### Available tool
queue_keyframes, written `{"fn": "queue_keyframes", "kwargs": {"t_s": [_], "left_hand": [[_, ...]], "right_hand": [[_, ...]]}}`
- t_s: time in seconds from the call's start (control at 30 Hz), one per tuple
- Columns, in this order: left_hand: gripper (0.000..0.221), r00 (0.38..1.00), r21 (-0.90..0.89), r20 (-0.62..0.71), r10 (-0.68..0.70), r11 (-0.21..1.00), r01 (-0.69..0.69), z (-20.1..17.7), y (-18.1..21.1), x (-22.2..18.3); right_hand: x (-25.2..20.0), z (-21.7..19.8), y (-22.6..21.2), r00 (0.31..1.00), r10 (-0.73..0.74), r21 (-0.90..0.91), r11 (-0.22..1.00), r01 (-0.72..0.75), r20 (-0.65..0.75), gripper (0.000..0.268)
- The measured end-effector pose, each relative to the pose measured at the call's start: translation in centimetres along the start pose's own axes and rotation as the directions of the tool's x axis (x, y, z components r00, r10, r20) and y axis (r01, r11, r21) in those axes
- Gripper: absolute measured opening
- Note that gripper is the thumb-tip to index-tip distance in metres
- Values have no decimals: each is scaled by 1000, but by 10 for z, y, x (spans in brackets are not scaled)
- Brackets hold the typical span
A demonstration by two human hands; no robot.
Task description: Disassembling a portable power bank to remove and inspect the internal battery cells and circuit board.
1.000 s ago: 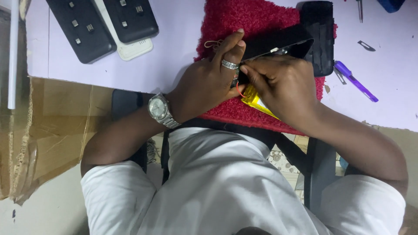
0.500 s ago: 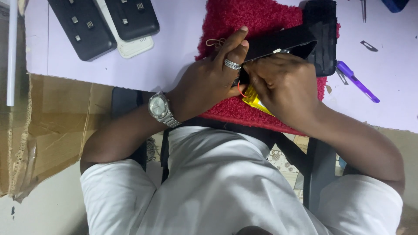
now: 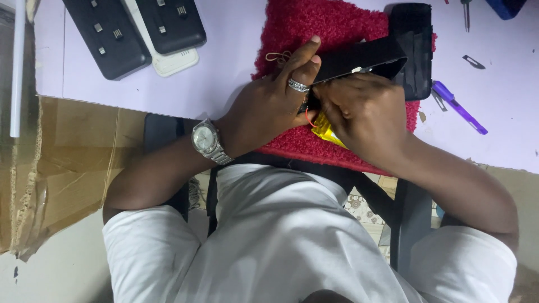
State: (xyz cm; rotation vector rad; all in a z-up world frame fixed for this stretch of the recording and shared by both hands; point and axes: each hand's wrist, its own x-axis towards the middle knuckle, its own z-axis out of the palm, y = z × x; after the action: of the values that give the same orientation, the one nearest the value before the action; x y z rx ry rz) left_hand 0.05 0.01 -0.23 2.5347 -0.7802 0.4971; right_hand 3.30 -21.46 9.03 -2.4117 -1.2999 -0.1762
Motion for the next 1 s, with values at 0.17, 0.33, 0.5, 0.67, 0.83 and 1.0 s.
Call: {"fn": "queue_keyframes", "kwargs": {"t_s": [0.17,0.33,0.5,0.67,0.83,1.0], "left_hand": [[110,1000,8,3,8,1000,-8,-3,0,1],[106,1000,40,5,11,999,-11,-5,1,3],[104,1000,14,22,3,1000,-4,-2,0,2],[107,1000,61,14,13,998,-14,-4,2,3],[105,1000,10,22,7,1000,-7,-6,2,3],[101,1000,78,22,6,997,-8,-7,2,5]], "right_hand": [[0,1,0,1000,-10,-6,1000,10,-12,17],[-2,1,1,1000,6,-25,1000,-6,1,15],[-1,0,-1,999,-33,-16,999,32,-19,18],[-3,2,-1,999,-29,-31,999,29,-18,10],[-4,3,0,999,-31,-33,999,30,-21,11],[-1,0,-1,999,-46,-28,999,45,-27,10]]}}
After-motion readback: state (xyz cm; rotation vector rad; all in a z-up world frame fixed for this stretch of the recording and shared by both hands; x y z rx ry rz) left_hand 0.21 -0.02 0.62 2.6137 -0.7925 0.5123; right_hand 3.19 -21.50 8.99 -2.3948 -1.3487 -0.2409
